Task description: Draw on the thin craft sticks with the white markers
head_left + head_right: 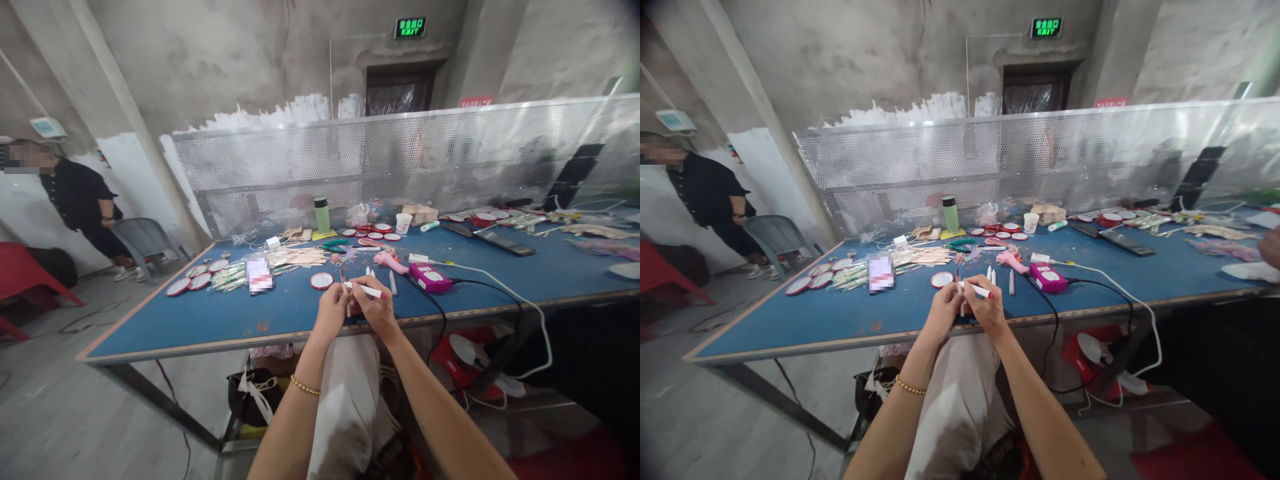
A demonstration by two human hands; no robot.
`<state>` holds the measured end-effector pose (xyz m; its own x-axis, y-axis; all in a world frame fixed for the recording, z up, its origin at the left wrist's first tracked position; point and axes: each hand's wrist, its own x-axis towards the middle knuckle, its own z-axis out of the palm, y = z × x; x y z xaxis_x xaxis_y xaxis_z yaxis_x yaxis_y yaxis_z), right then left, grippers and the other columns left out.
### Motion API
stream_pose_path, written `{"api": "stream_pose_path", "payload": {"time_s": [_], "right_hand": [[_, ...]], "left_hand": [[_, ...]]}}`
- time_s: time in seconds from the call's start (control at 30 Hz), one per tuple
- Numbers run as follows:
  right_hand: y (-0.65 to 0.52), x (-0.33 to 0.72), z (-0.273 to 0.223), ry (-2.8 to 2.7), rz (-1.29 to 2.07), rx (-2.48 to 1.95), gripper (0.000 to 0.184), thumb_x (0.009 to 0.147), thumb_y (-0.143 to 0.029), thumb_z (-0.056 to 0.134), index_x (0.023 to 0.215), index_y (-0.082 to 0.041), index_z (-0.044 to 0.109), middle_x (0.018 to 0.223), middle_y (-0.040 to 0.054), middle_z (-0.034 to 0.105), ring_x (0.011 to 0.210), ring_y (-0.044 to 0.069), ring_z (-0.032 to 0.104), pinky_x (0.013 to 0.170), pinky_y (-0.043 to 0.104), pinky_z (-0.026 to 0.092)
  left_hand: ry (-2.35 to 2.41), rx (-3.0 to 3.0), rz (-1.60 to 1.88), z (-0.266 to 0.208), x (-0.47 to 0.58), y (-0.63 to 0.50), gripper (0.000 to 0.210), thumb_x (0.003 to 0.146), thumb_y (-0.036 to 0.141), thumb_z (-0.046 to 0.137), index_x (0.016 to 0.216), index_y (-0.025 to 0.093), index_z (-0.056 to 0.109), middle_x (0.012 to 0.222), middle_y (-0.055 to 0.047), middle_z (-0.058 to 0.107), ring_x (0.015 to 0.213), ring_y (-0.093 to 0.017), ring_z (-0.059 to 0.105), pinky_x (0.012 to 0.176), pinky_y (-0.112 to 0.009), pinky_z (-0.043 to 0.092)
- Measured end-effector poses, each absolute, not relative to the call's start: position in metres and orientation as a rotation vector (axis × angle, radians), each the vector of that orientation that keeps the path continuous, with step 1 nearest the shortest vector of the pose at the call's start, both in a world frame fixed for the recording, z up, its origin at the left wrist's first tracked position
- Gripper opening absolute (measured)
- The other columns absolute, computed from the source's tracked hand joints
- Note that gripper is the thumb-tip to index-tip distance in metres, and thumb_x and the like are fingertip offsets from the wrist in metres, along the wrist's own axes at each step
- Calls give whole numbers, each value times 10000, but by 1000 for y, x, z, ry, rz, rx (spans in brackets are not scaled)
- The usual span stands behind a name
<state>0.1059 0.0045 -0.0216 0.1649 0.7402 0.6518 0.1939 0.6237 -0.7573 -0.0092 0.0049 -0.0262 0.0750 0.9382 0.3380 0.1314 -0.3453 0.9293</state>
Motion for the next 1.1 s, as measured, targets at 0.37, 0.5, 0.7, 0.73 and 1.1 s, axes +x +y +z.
{"api": "stream_pose_path", "payload": {"time_s": [0.37, 0.5, 0.7, 0.73, 1.1], "right_hand": [[3, 107, -21, -1399, 452, -879, 155, 834, -312, 559, 762, -211, 651, 630, -10, 648, 519, 126, 600, 524, 237, 503], [4, 108, -23, -1389, 453, -867, 159, 833, -321, 556, 766, -205, 642, 652, 2, 669, 498, 127, 595, 497, 241, 495], [5, 108, -24, -1410, 424, -871, 168, 837, -320, 553, 752, -207, 644, 655, -2, 666, 539, 133, 608, 536, 245, 499], [5, 108, -24, -1413, 426, -866, 168, 837, -319, 553, 755, -205, 645, 658, -1, 668, 535, 131, 605, 532, 244, 497], [5, 107, -22, -1413, 451, -860, 166, 834, -313, 563, 756, -203, 658, 600, -10, 628, 513, 130, 593, 505, 237, 499]], "left_hand": [[1117, 1618, 1352, -29, -10, 7, 170, 832, 286, 499, 707, 172, 502, 648, 32, 491, 630, -112, 427, 586, -216, 339], [1085, 1604, 1339, -29, -9, 7, 168, 825, 301, 496, 711, 177, 495, 649, 32, 497, 624, -111, 431, 589, -220, 343], [1080, 1591, 1342, -30, -9, 7, 179, 831, 315, 501, 717, 178, 493, 654, 32, 493, 631, -112, 427, 588, -218, 343], [1076, 1584, 1335, -30, -9, 7, 180, 833, 319, 498, 723, 177, 497, 662, 29, 500, 635, -114, 434, 590, -219, 349], [1116, 1599, 1340, -28, -10, 7, 176, 828, 290, 516, 697, 176, 488, 617, 46, 455, 597, -103, 398, 561, -212, 326]]}}
